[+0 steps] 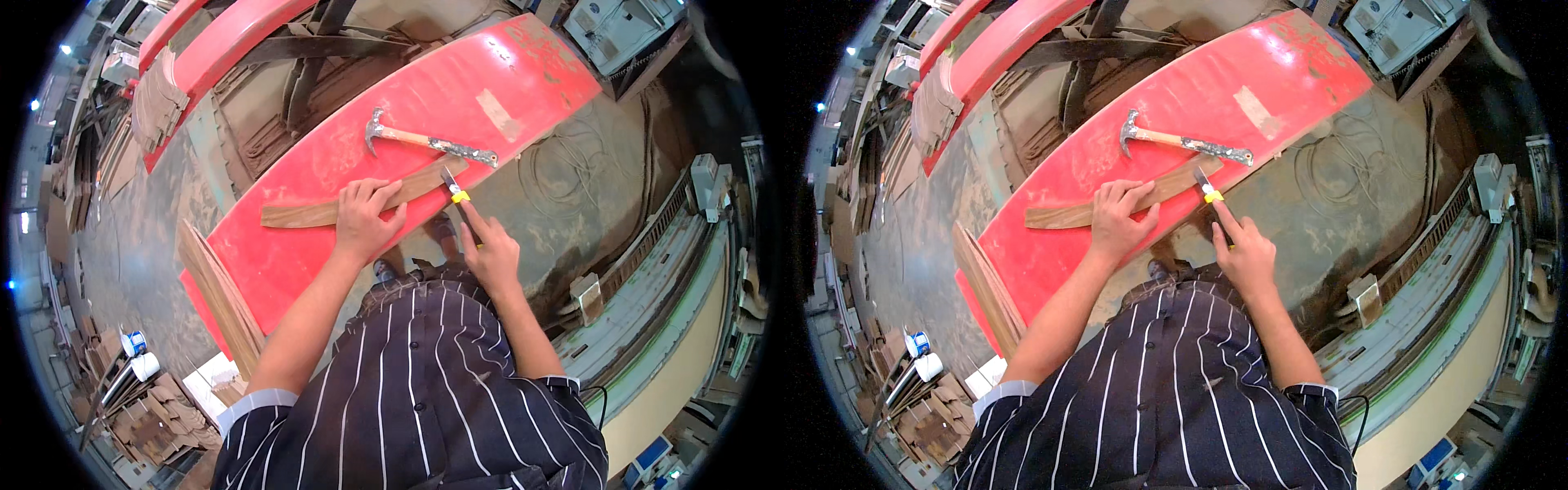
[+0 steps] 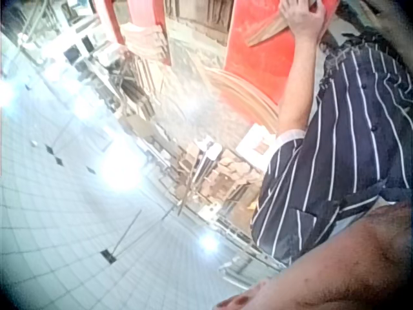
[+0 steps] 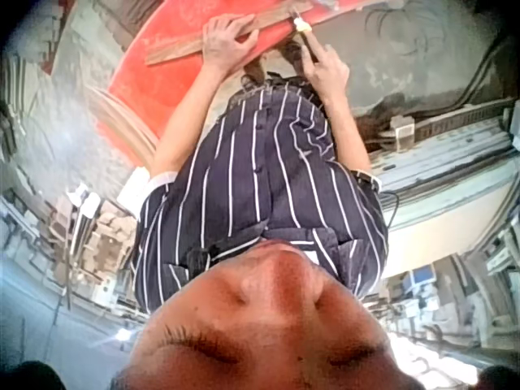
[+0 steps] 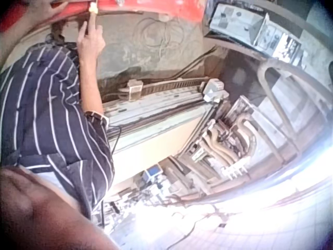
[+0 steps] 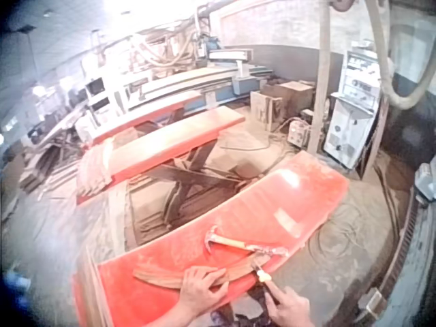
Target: The person hammers several curved wooden planks on a red workbench and stacks them together.
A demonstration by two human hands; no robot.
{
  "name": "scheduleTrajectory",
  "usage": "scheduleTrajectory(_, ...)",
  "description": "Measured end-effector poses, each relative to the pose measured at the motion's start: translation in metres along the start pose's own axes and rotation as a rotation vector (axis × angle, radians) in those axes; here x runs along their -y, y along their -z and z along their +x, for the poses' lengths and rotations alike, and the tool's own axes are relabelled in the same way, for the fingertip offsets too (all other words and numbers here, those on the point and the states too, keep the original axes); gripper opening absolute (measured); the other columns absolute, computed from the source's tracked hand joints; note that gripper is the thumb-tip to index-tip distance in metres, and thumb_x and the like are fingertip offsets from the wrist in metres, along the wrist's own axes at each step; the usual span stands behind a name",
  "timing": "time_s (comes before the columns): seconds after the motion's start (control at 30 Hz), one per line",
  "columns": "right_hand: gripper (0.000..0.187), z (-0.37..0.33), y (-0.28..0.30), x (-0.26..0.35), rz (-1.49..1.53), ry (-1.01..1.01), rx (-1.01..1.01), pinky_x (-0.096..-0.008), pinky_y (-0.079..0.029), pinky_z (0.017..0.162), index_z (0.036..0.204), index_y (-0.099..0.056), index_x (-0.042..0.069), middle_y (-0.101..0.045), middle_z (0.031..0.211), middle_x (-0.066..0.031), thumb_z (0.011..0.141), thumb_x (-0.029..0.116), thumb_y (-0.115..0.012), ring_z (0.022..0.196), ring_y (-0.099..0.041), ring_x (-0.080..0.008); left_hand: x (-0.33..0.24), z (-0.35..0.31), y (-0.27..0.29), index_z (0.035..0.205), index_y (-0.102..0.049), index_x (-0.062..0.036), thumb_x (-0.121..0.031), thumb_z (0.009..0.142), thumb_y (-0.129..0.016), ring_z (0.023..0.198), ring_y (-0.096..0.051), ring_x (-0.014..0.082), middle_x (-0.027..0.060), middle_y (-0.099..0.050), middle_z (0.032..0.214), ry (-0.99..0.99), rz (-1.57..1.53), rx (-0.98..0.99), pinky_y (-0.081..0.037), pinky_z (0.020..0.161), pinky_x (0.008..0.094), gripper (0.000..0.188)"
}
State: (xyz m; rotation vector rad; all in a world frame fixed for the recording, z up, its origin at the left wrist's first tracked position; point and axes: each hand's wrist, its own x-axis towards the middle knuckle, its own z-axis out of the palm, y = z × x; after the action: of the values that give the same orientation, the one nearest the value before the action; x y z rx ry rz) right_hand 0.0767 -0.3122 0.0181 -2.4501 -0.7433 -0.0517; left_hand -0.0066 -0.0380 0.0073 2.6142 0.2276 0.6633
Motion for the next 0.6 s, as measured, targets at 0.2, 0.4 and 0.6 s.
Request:
scheduleTrajectory(0.2,0.056,0.005,-0.014,0.01,0.106,-0.049,-0.048,-0.0516,-0.062,0.065,0.16,-0.074,0.029,-0.074,0.094,-0.0117,0.105,0.029,-0.084,0.077,-0.077,-0.0375,-0.005,0.002,0.001,0.13,-0.085,-0.0136,-0.023,0.09,-0.092,0.12,-0.068,0.031,0.0046,-0.076,0.123,0.006,0.0,-0.002,-0.053,0.106,0.049,0.041)
scheduleTrajectory(0.4,0.055,0.014,-0.016,0.007,0.323,-0.157,-0.026,-0.0511,-0.065,0.074,0.161,-0.074,0.022,-0.079,0.096,-0.0128,0.108,0.027,-0.084,0.085,-0.081,-0.0384,-0.002,0.0,0.001,0.129,-0.086,-0.0131,-0.023,0.09,-0.092,0.12,-0.069,0.0316,0.0056,-0.076,0.123,0.015,-0.002,0.002,-0.054,0.106,0.0488,0.042)
scheduleTrajectory(0.6,0.052,0.011,-0.041,-0.013,1.126,-0.58,0.091,-0.0304,-0.047,0.055,0.166,-0.071,0.014,-0.069,0.086,0.0009,0.116,0.026,-0.077,0.06,-0.058,-0.0118,0.0,0.0,0.0,0.128,-0.086,-0.0131,-0.023,0.088,-0.093,0.118,-0.07,0.0312,0.0056,-0.076,0.121,0.014,-0.008,-0.002,-0.055,0.106,0.0485,0.042)
